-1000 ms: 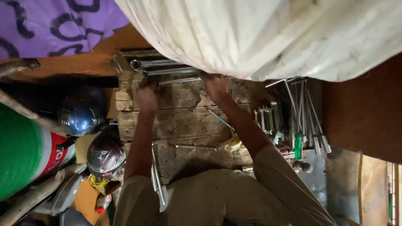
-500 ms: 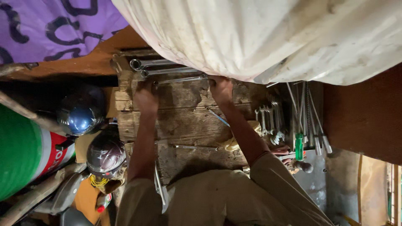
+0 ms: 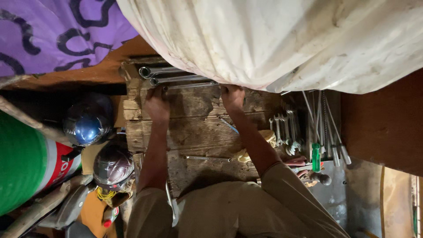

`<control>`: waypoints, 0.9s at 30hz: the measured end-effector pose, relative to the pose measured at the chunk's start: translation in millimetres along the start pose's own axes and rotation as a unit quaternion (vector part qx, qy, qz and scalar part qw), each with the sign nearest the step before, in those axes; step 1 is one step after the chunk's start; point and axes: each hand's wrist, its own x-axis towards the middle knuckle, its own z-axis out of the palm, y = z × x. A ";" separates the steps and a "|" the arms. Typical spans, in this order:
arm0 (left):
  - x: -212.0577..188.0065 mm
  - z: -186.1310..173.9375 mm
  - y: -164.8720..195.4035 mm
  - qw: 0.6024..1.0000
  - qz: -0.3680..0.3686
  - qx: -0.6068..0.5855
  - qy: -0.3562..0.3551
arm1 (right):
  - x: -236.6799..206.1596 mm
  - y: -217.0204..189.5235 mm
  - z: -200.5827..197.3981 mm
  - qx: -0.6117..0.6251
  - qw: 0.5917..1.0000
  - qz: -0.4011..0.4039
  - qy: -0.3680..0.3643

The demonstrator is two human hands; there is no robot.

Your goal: The person wipes multiple metal tools with a cloth on a cluttered workbench. They handle wrenches and T-shaped tools one at a time, wiping each and placing them back on the bench.

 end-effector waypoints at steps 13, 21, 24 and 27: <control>-5.0 -14.8 -0.9 0.997 0.007 -0.027 0.076 | 7.5 -3.0 -16.2 -0.031 0.992 -0.069 0.105; 2.5 -15.1 -2.0 0.997 -0.025 -0.035 0.067 | 17.5 17.9 -3.7 -0.079 0.992 -0.064 0.078; 4.0 -11.3 -8.3 0.997 -0.051 -0.052 0.040 | 19.2 22.0 0.4 0.009 0.990 -0.065 0.121; 5.8 -10.1 -9.3 0.996 -0.070 -0.041 0.034 | 20.5 23.8 -0.4 -0.023 0.995 -0.052 0.083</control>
